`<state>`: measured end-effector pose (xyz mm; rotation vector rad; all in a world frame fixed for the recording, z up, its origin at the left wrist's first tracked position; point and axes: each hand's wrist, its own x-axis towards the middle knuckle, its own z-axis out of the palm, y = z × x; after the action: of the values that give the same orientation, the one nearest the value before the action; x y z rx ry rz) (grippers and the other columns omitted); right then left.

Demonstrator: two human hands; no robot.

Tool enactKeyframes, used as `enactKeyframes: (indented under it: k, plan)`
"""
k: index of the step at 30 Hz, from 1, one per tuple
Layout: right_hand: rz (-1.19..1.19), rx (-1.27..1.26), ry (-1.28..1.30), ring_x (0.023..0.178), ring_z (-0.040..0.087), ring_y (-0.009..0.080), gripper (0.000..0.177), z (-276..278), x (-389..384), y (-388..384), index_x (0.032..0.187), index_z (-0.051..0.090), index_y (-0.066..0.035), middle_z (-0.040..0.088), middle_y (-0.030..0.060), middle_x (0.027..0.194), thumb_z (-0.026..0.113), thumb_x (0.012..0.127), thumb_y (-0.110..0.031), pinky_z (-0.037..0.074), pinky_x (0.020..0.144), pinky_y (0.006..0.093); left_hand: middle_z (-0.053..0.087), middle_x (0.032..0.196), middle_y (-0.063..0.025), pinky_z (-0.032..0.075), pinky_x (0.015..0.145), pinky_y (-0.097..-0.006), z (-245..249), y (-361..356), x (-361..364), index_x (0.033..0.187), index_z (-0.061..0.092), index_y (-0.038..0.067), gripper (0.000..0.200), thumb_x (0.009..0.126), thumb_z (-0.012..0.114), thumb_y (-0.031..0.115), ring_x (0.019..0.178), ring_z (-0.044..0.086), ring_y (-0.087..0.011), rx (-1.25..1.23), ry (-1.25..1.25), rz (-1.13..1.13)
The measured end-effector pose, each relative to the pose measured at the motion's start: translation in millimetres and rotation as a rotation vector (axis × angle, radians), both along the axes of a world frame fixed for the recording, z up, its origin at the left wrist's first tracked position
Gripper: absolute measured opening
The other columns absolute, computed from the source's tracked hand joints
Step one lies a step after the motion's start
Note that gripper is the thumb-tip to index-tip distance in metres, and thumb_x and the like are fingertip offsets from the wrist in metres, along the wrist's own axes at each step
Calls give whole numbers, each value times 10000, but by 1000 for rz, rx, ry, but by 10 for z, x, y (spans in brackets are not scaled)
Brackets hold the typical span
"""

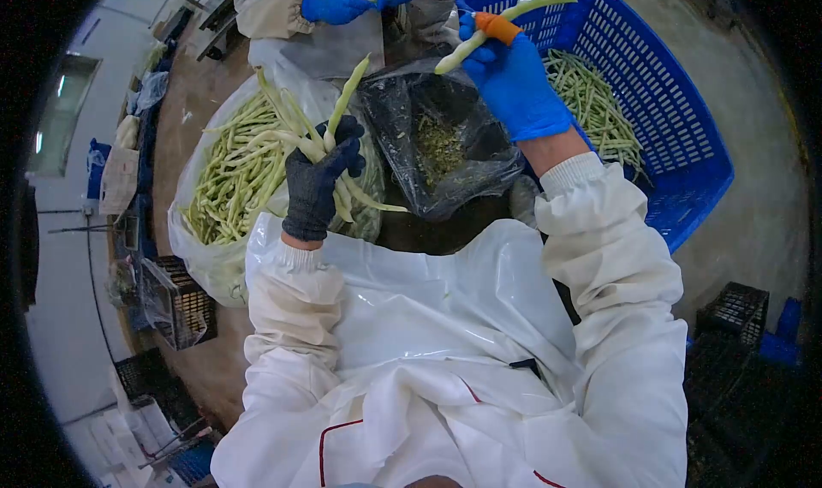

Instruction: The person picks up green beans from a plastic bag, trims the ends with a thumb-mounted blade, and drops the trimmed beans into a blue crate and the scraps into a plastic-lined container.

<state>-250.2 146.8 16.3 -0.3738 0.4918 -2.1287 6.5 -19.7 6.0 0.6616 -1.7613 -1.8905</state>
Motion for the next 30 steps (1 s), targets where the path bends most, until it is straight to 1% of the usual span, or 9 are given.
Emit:
enactKeyframes:
  k: [4, 10, 14, 16, 18, 20, 24, 28, 30]
  plan:
    - [-415, 35, -109, 611, 519, 117, 66, 93, -176, 26, 877, 604, -54, 570, 17, 744, 643, 846, -98, 451, 574, 237, 659, 970, -94, 509, 640, -265, 14, -9, 7, 1129, 602, -32, 324, 818, 657, 39, 688, 584, -135, 11, -5, 0]
    - [-549, -181, -207, 608, 542, 142, 121, 116, -834, 461, 836, 570, -44, 567, 33, 689, 624, 885, -141, 470, 561, 279, 659, 985, -106, 506, 642, -264, 49, 15, 23, 1149, 590, -39, 348, 814, 657, 27, 692, 585, -138, 46, 17, -36]
    - [-25, -78, -86, 680, 569, 181, 161, -77, -1098, 501, 937, 604, 19, 606, 105, 842, 621, 880, -131, 509, 654, 312, 655, 991, -108, 492, 619, -254, 38, 48, -1, 1133, 588, -43, 338, 807, 654, 18, 688, 582, -135, 62, 19, -45]
    - [-320, 170, 400, 679, 570, 150, 220, -9, -446, 284, 1020, 610, 28, 616, 94, 901, 603, 885, -146, 512, 692, 285, 652, 992, -103, 490, 616, -252, 100, 125, -45, 1130, 584, -39, 339, 804, 654, 21, 689, 581, -133, 35, 37, -45]
    - [-195, 461, 252, 665, 556, 104, 252, 227, 118, -24, 1010, 636, 24, 617, 64, 868, 624, 879, -191, 481, 653, 231, 642, 972, -87, 486, 605, -241, 149, 168, -97, 1150, 570, -26, 345, 819, 638, 47, 697, 579, -124, 40, 84, -63]
    - [53, 701, 614, 665, 547, 81, 262, 255, 407, -84, 949, 662, 18, 611, 37, 806, 673, 848, -223, 446, 619, 220, 636, 964, -84, 486, 601, -236, 182, 202, -115, 1161, 564, -17, 351, 826, 633, 63, 702, 577, -119, -16, 77, -54]
    - [274, 738, 791, 650, 579, 106, 244, 20, 730, -246, 937, 675, 24, 631, 61, 772, 642, 861, -206, 480, 609, 237, 600, 624, -74, 402, 372, -221, 270, 286, -134, 858, 609, 10, 169, 764, 735, 69, 436, 546, -113, 181, -56, -87]
    - [301, 632, 756, 680, 590, 104, 309, 105, 839, -202, 967, 688, 10, 638, 59, 803, 644, 867, -279, 488, 620, 234, 636, 660, -67, 464, 488, -246, 49, 207, -211, 901, 662, -11, 208, 772, 744, 131, 520, 591, -116, -300, -58, -62]
    - [271, 748, 725, 662, 556, 95, 313, 187, 811, -165, 964, 687, -4, 607, 30, 767, 672, 855, -297, 445, 595, 228, 659, 737, -57, 484, 586, -251, 34, 196, -197, 932, 675, -15, 206, 782, 726, 117, 622, 616, -115, -167, -80, -92]
